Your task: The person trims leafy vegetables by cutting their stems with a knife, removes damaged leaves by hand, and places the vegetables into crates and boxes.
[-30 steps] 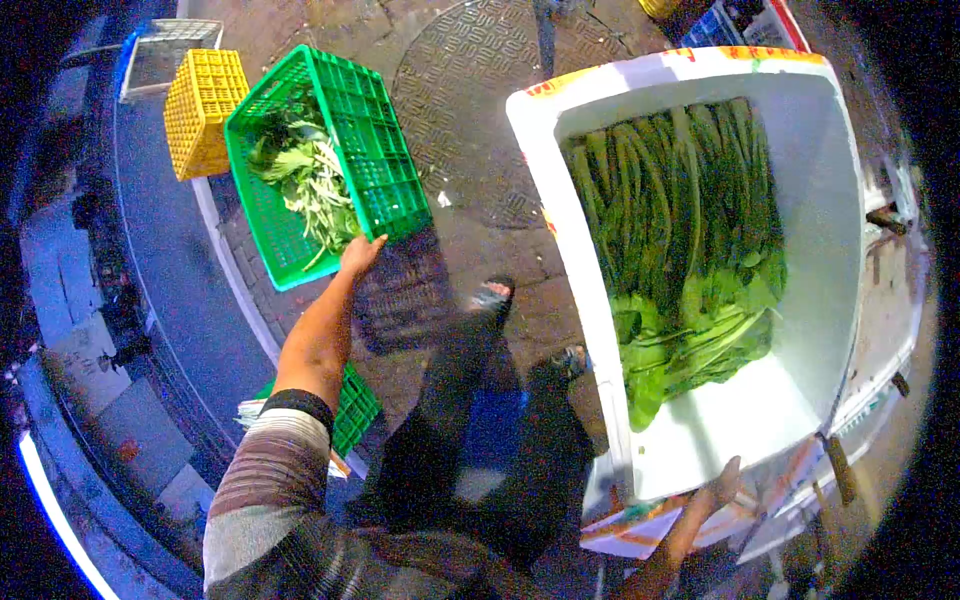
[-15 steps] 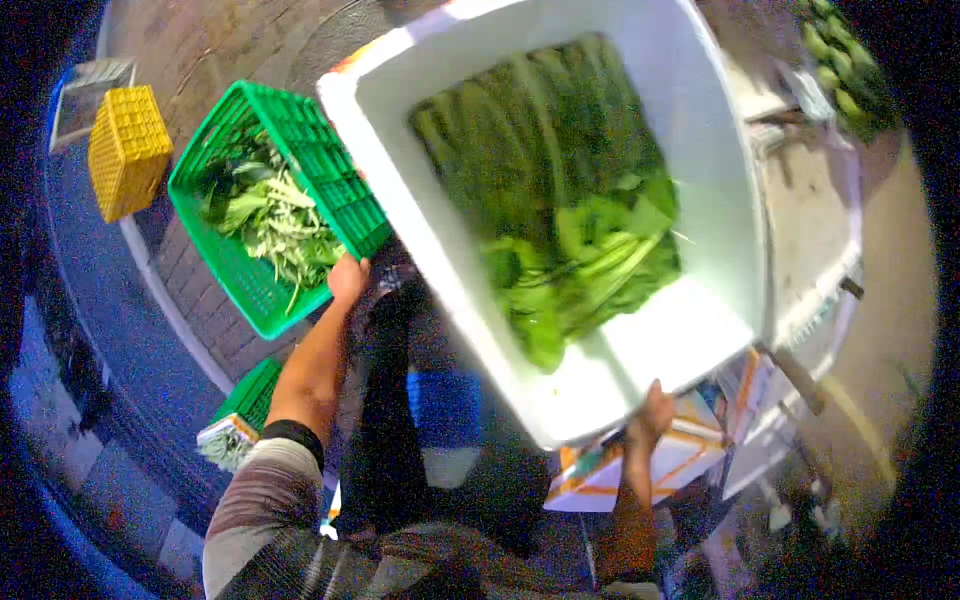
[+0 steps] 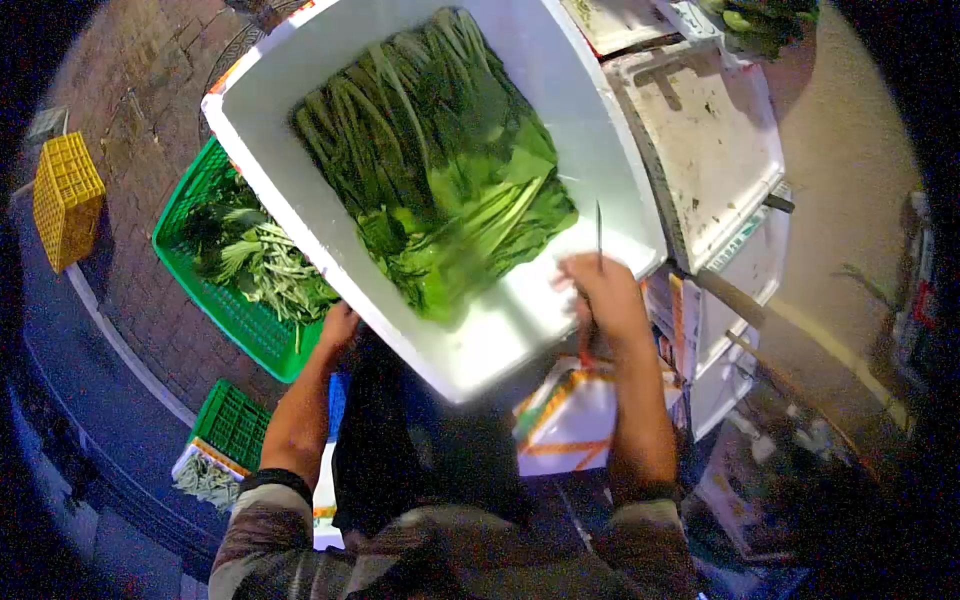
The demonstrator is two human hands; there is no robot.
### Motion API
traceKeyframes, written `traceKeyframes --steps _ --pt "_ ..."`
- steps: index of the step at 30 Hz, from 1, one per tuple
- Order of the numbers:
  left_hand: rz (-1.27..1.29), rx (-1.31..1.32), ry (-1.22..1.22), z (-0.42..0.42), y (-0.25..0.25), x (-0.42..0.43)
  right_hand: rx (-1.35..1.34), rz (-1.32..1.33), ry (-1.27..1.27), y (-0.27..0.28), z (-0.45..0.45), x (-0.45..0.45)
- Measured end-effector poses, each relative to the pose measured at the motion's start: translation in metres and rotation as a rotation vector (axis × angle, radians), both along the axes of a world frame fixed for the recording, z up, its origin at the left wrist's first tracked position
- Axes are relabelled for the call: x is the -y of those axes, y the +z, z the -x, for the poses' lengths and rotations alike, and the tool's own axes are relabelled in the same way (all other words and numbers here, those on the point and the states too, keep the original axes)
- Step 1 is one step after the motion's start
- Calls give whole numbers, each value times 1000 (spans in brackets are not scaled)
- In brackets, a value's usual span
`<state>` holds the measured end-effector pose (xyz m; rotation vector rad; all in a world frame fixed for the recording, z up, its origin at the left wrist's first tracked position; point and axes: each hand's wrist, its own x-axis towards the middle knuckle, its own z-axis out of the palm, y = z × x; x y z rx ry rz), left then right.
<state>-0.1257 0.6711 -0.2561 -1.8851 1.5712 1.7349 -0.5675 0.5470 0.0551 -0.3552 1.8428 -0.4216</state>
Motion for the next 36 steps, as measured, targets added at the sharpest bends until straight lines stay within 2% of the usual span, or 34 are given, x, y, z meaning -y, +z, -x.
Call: traceKeyframes --steps 1,3,4,5,7,9,10,13,14,17,19,21,22,24,25,27,29,31,33,34,35,36 --pt "136 -119 54 12 -30 117 -49 171 -92 -7 -15 72" --pt "153 -143 248 -53 42 186 -11 185 -209 -21 -50 170" --pt "101 -50 336 -113 89 148 -79 102 -153 -56 -72 186" --pt "101 -19 373 -133 88 140 -197 86 -142 -104 -65 193" --pt "103 -9 425 -152 127 137 -333 3 -194 -163 -57 197" --pt "79 20 461 -189 111 112 -513 -9 -11 -215 -38 192" --pt "78 42 468 -201 118 106 -597 -13 80 -233 -33 188" --pt "53 64 559 -206 151 99 -542 97 -119 -254 -25 177" --pt "42 46 627 -202 160 97 -464 -21 -94 -174 -59 198" --pt "34 -18 811 -181 177 89 -317 67 -299 -217 -22 177" --pt "30 -60 923 -145 216 113 -203 105 -272 -168 -43 193" --pt "105 -100 966 -112 265 143 -163 172 -324 -141 -57 199" --pt "145 -116 999 -93 289 156 -95 251 -273 -127 -57 197" --pt "217 -154 1086 -55 330 178 -199 304 -255 -85 -67 198" --pt "236 -211 1147 -36 333 147 -247 344 -171 -77 -82 188" --pt "264 -339 1121 6 368 162 -151 478 -110 -43 -75 180" --pt "165 -467 1034 65 386 161 -143 647 -29 -28 -52 154" --pt "84 -548 892 100 397 177 -167 840 47 40 -66 155" --pt "0 -595 849 111 419 191 -142 870 103 63 -66 149" --pt "17 -607 838 107 417 187 -290 1182 471 100 -68 149" --pt "-128 -794 871 119 401 191 -444 1473 854 134 -68 151" --pt "-277 -981 895 144 375 208 -453 1462 898 131 -63 151"
